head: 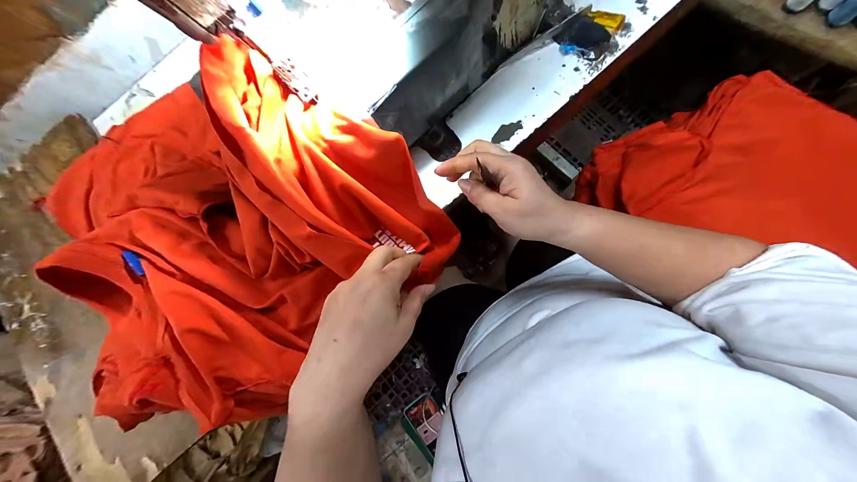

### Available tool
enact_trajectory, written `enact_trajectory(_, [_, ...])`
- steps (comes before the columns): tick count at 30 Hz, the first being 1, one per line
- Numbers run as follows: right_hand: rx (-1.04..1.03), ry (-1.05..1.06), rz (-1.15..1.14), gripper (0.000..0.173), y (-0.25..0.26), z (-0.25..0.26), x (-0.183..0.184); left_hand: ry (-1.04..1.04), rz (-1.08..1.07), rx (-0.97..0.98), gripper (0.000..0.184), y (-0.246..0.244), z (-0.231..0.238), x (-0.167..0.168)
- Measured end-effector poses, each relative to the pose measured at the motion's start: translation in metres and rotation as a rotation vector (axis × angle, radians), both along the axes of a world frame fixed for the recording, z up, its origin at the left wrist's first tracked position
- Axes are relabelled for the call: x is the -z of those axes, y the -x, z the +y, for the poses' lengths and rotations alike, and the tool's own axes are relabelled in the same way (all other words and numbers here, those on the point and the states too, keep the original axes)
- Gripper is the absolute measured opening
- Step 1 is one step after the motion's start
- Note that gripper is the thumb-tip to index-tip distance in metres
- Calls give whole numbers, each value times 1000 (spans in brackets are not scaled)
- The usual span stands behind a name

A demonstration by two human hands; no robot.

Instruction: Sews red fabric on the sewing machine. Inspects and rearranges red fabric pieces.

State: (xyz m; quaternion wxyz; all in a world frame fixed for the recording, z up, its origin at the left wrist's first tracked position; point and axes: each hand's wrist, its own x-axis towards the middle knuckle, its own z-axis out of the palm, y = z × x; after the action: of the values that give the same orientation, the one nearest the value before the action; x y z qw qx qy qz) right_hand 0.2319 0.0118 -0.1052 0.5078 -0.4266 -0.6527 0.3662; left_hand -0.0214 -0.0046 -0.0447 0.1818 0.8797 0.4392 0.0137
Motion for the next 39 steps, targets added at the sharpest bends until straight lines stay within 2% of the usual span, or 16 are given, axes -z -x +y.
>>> enact_trajectory(1, [-44,-46,-32,29,-3,-5,-2,1,-53,-31,22,-1,-3,4])
enact_trajectory(3, [-111,-76,-202,27,-11,-13,-7,-3,-214,-95,18,-5,-13,10])
enact_trajectory(6, [-121,183,-521,21,-23,-22,-17,-99,-482,-145,17,-18,-31,22])
enact_trajectory(7, [-128,237,-552,25,-27,-22,-16,-135,-544,-136,18,-22,-36,25])
enact_trajectory(9, [-133,216,-538,27,-32,-25,-13,-183,-656,-89,22,-28,-42,32])
enact_trajectory(11, [-126,88,-488,25,-35,-29,-11,-257,-715,-63,20,-32,-45,35])
enact_trajectory(15, [-70,-246,-383,22,-37,-32,-10,-482,-672,20,16,-37,-47,29])
enact_trajectory(18, [-53,-516,-335,16,-34,-38,-12,-443,-754,82,18,-39,-48,27])
enact_trajectory(22, [-47,-708,-323,13,-25,-46,-16,-298,-832,135,21,-47,-50,23])
enact_trajectory(27, [-86,-746,-231,11,-14,-46,-16,-241,-837,138,20,-57,-49,26])
enact_trajectory(31, [-116,-708,-243,10,-12,-42,-11,-210,-815,162,18,-58,-48,31])
enact_trajectory(34, [-134,-663,-264,12,-18,-39,-12,-233,-732,149,27,-48,-48,28])
enact_trajectory(36, [-140,-651,-273,13,-25,-34,-15,-341,-562,89,35,-24,-48,15])
enact_trajectory(39, [-115,-624,-264,16,-40,-12,-27,-563,-370,-53,28,48,-44,-31])
